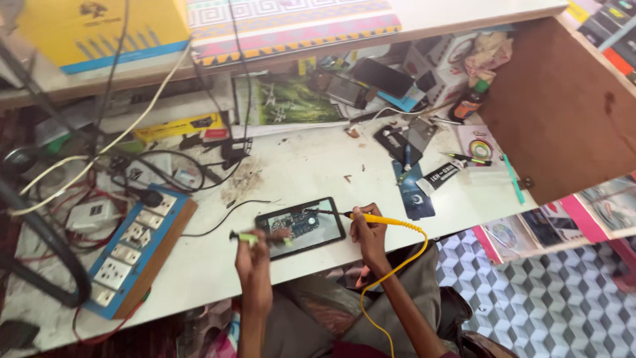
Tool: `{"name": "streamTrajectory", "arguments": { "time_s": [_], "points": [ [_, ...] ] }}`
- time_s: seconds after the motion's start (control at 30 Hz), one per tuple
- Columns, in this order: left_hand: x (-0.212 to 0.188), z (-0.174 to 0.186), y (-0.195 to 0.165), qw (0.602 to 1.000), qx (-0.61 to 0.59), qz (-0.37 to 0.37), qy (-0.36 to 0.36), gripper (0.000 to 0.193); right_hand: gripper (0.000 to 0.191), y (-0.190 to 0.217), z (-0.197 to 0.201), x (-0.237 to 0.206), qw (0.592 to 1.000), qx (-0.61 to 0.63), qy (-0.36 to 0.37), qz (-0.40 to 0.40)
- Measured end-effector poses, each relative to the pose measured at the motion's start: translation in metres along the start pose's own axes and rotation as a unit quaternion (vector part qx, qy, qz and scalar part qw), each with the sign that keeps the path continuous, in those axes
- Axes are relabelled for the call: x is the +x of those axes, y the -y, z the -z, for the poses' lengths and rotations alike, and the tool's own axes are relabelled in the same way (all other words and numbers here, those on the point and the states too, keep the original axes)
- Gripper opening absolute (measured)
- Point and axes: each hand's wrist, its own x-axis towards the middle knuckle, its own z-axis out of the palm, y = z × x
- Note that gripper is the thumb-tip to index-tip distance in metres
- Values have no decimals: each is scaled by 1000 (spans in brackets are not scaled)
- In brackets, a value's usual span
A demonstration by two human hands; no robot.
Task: The person uses a soldering iron and a screwdriver to work on the internal circuit board of a disassembled tablet. They repeatedly apply heat to various points on the board while holding the device steady on a cluttered workbench.
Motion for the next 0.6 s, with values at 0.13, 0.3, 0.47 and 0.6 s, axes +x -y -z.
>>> {"name": "streamTrajectory", "arguments": {
  "time_s": [0.13,0.3,0.47,0.6],
  "points": [
    [-71,-23,-16,974,-114,42,194,25,21,-2,0,2,1000,4,-17,-8],
    [-82,-16,-11,946,-238,44,215,26,21,-3,0,2,1000,-1,-23,-21],
    [-81,-15,-3,898,-401,18,181,28,21,-3,-2,4,1000,18,-24,-4],
    [-81,-15,12,859,-492,24,142,30,22,2,-4,5,1000,17,-24,-8]
  ]
}}
